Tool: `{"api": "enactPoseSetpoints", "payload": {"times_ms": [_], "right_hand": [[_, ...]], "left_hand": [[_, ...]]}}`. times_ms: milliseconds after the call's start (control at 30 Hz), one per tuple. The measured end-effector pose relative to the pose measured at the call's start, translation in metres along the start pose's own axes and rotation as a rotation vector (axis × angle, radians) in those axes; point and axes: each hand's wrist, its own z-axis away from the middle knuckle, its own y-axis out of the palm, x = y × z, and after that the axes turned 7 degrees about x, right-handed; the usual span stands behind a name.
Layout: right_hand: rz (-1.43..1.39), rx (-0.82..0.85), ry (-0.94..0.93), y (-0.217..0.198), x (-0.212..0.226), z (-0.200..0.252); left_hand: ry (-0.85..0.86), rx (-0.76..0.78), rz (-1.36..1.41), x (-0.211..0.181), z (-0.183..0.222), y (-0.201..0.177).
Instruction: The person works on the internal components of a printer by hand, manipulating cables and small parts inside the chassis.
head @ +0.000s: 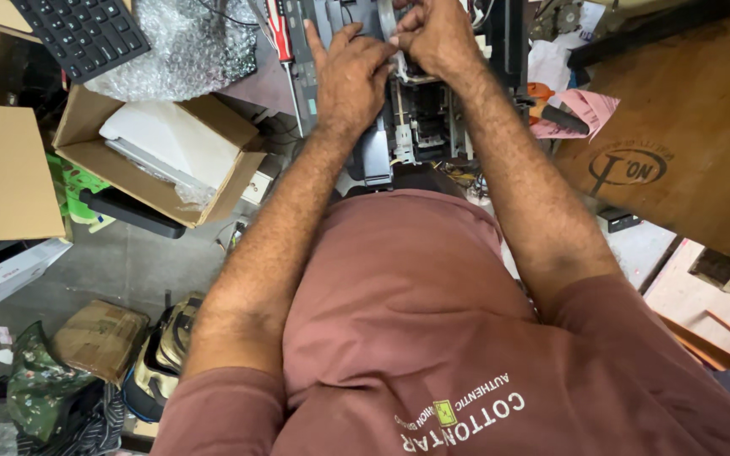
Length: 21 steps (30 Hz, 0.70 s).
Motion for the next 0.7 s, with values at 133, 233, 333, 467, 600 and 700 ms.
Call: {"api": "enactPoseSetpoints", "payload": {"times_ms": [133,233,333,467,600,700], "right_hand": [[0.238,-0.057,0.064,-0.002,0.004,0.003],[0.312,-0.124,0.019,-0.001,0.004,0.004],[0.299,-0.131,0.055,0.0,0.005,0.008],[0.262,-0.112,0.014,-0.002,0.007,0.014],[0.251,-0.111,0.009,-0.003,0.015,0.02],[0.249,-0.111,0.032,-0.004,0.019,0.026]], "left_hand": [[0.011,0.044,0.001,0.004,-0.003,0.003],[0.013,0.091,-0.022,0.005,-0.007,0.003],[-0.023,0.12,-0.016,0.002,-0.008,0.002],[-0.038,0.156,-0.01,0.003,-0.011,-0.001],[-0.033,0.147,0.01,0.004,-0.009,-0.001],[-0.059,0.151,0.033,0.006,-0.01,0.001]]}}
